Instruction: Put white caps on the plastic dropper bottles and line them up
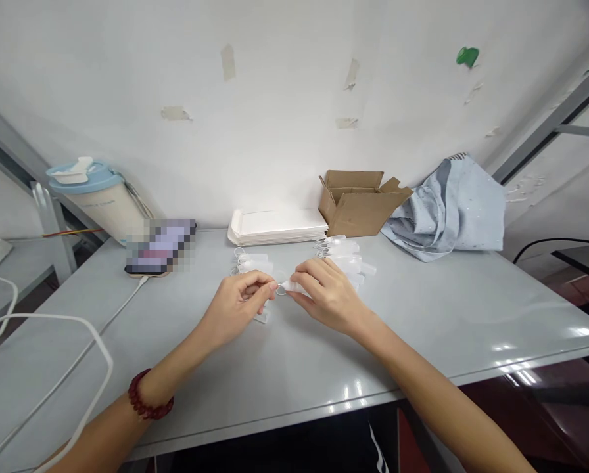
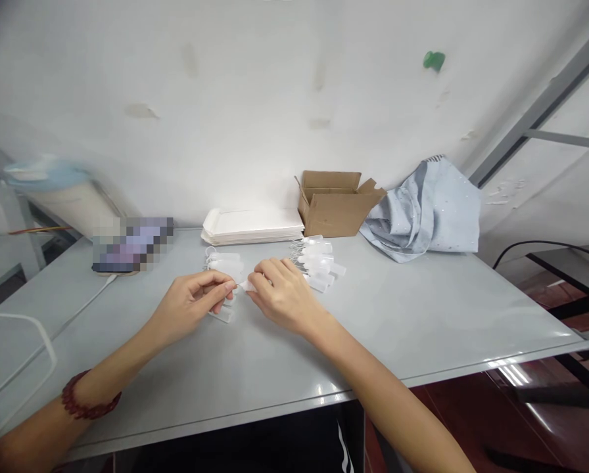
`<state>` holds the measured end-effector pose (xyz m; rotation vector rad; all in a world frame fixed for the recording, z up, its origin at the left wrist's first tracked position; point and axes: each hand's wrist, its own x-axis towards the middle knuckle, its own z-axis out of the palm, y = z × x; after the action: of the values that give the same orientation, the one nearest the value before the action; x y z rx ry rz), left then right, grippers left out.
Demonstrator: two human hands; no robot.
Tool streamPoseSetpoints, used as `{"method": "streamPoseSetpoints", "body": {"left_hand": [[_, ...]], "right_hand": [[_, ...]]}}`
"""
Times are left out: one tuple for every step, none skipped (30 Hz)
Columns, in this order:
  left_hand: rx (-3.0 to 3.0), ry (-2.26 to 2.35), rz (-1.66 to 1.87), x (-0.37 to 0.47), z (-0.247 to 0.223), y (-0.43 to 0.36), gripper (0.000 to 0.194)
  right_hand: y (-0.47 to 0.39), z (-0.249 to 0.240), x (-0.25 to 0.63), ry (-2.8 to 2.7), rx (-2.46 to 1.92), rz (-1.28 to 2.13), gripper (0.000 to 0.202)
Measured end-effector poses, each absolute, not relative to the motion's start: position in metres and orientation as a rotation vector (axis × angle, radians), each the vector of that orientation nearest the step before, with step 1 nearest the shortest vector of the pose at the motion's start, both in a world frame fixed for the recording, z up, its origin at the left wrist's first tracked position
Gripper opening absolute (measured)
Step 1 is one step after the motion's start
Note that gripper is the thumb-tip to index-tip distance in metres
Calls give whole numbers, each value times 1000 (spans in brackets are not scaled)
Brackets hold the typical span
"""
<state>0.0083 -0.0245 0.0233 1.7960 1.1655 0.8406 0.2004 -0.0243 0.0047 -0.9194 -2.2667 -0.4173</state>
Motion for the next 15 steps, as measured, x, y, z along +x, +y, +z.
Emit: {"method": "streamPoseSetpoints", "body": {"left_hand": [[1792,1167,845,8,24,-25,22],[1789,1167,853,8,24,-25,21],[1786,1168,862,8,25,-26,21],[1785,1170,873,9,25,-26,20],[1784,1172,884,9,26,-26,20],[1783,1172,891,9,26,-27,20],[1784,1172,894,10,26,-27,20],[1787,1173,894,10,25,-26,20],[1789,1174,895,11,25,-26,21],[1788,1178,899,11,24,-26,21],[1782,1186,909,10,23,-25,20],[1769,1196,926,10,22,-24,20],[1751,1209,948,9,21,-23,20],[1732,1223,968,8,21,-23,21],[1716,1237,986,7,20,-22,23]], "right_hand": [[-24,5,201,-2267,-919,-408,9],[-24,6,201,-2267,-919,-393,9],[-23,6,201,-2267,-922,-372,9],[-23,7,202,-2266,-926,-346,10],[-23,7,202,-2265,-931,-317,10],[-23,8,203,-2265,-939,-288,11],[-22,8,203,-2267,-946,-262,12],[-22,8,203,-2273,-953,-238,13],[-21,8,204,-2281,-960,-217,13],[-21,8,204,-2293,-972,-196,14],[-20,7,205,-2307,-991,-177,15],[-19,7,206,-2319,-1019,-159,16],[-18,7,207,-2332,-1057,-140,16],[-17,7,209,-2343,-1101,-123,16],[-16,7,210,-2353,-1150,-106,16]]}}
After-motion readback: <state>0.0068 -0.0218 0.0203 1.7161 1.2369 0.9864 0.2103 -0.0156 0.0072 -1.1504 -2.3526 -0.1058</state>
